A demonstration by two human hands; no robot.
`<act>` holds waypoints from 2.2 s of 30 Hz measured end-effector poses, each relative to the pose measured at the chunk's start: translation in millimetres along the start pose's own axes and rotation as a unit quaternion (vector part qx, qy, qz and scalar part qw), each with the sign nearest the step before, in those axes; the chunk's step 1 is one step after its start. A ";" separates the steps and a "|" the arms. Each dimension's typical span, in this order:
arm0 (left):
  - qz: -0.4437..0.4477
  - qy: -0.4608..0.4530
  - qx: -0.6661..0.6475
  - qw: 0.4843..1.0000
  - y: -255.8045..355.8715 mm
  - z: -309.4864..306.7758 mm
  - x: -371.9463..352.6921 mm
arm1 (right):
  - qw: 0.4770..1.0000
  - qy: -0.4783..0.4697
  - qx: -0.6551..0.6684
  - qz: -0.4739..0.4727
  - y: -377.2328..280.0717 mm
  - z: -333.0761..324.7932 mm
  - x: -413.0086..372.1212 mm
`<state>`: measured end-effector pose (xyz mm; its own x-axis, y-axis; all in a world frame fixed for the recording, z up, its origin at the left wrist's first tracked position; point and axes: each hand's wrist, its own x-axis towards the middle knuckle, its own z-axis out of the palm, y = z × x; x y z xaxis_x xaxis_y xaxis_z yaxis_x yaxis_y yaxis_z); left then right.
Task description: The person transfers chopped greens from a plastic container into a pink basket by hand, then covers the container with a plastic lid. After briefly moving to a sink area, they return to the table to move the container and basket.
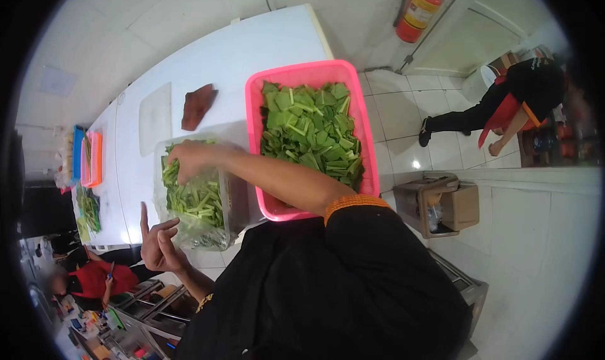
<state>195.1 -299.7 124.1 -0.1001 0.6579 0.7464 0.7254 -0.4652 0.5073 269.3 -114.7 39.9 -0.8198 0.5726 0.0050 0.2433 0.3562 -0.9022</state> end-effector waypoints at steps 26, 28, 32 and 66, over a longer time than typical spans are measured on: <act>-0.009 -0.008 -0.001 1.000 -11.2 4.1 6.8 | 0.904 -0.042 -0.355 0.235 132.5 -180.7 -221.1; -0.007 -0.013 -0.004 1.000 -12.2 8.6 8.6 | 0.912 -0.063 -0.350 0.207 173.1 -139.9 -208.3; 0.017 -0.028 -0.013 0.999 -4.7 8.0 16.2 | 0.872 -0.202 -0.335 0.294 139.4 -184.5 -182.2; 0.018 0.057 0.035 0.998 -7.9 -71.9 -29.7 | 0.886 -0.087 -0.456 0.003 -6.1 62.6 60.4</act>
<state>143.5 -358.2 128.9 -0.1465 0.5681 0.8098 0.7756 -0.4421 0.4505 185.8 -128.5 18.7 -0.8653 0.4822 -0.1368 0.5003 0.8475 -0.1773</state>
